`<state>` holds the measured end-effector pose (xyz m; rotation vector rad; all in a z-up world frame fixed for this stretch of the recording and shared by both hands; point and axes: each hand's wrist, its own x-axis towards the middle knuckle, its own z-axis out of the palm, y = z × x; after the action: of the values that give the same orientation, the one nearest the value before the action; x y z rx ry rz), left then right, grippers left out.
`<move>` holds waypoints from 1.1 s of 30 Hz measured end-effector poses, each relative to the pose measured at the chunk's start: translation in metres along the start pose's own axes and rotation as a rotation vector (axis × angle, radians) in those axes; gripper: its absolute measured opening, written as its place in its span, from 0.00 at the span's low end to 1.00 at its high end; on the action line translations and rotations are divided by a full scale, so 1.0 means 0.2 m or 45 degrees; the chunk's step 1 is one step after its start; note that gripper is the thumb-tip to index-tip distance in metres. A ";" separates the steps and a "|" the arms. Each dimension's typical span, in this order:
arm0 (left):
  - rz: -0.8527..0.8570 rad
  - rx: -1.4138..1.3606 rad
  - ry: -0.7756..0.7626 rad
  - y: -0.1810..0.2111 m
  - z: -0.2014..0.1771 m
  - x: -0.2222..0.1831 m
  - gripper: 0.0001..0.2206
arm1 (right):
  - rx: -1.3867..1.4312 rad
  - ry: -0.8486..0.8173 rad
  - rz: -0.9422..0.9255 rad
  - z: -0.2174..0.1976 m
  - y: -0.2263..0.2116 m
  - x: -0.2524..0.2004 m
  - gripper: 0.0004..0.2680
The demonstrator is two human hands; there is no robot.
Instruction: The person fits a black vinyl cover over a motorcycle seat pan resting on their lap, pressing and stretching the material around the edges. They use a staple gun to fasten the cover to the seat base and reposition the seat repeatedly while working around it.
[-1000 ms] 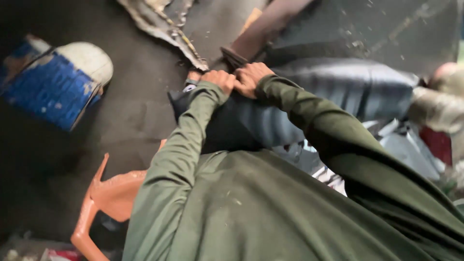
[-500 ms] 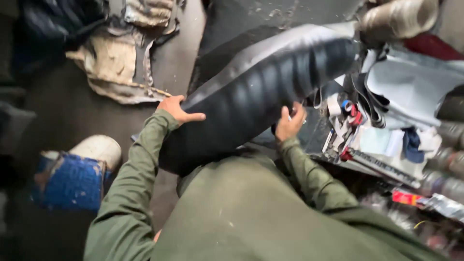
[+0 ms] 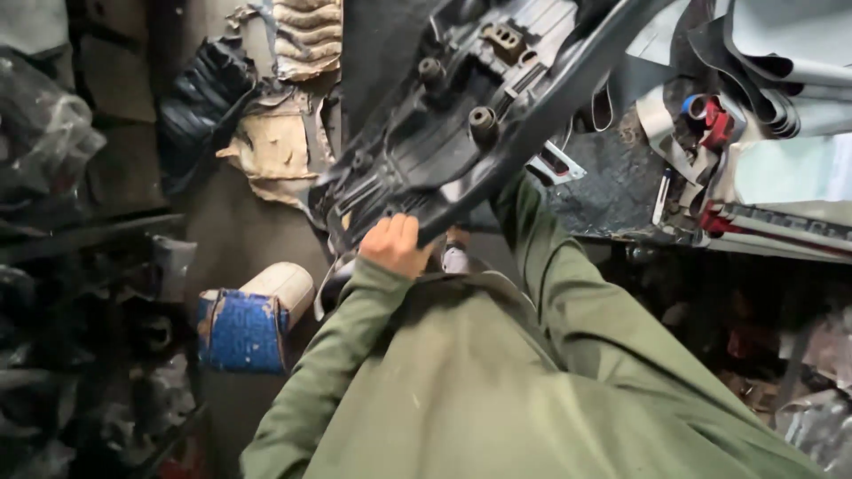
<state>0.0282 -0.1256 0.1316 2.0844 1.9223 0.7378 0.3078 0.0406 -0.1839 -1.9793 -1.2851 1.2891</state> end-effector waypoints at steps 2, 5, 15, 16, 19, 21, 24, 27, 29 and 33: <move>-0.034 0.018 0.033 -0.05 0.24 -0.02 0.16 | -0.016 -0.100 0.023 -0.14 0.33 0.13 0.21; -0.086 0.015 0.081 -0.04 0.55 -0.05 0.14 | -0.457 -0.008 -0.333 -0.18 0.11 -0.08 0.26; 0.133 0.147 0.004 0.04 1.09 -0.40 0.03 | -1.763 -0.370 -0.368 -0.65 -0.22 -0.49 0.26; 0.121 0.133 0.015 0.03 1.05 -0.40 0.03 | -1.784 -0.368 -0.370 -0.72 -0.11 -0.51 0.26; 0.148 0.193 0.027 -0.01 0.92 -0.44 0.07 | -1.356 -0.574 -0.201 -0.90 0.11 -0.63 0.21; 0.211 0.175 0.021 -0.09 0.84 -0.41 0.18 | -0.698 -0.850 -0.077 -0.91 0.04 -0.73 0.17; 0.246 0.059 -0.083 -0.12 0.76 -0.40 0.26 | -0.610 -0.933 -0.027 -0.77 -0.38 -0.88 0.15; 0.249 -0.004 -0.108 -0.13 0.74 -0.37 0.28 | -1.005 -0.824 -0.134 -0.63 -0.37 -0.73 0.14; 0.228 -0.036 -0.083 -0.14 0.78 -0.37 0.27 | -1.127 -0.810 -0.105 -0.57 -0.36 -0.65 0.14; 0.227 0.068 0.009 -0.10 0.91 -0.48 0.24 | -1.441 -0.814 0.134 -0.46 -0.43 -0.60 0.16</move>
<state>0.0978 -0.1846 -0.0537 2.3115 1.7949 0.7377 0.3344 -0.0146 -0.0203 -2.3805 -2.6949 1.4574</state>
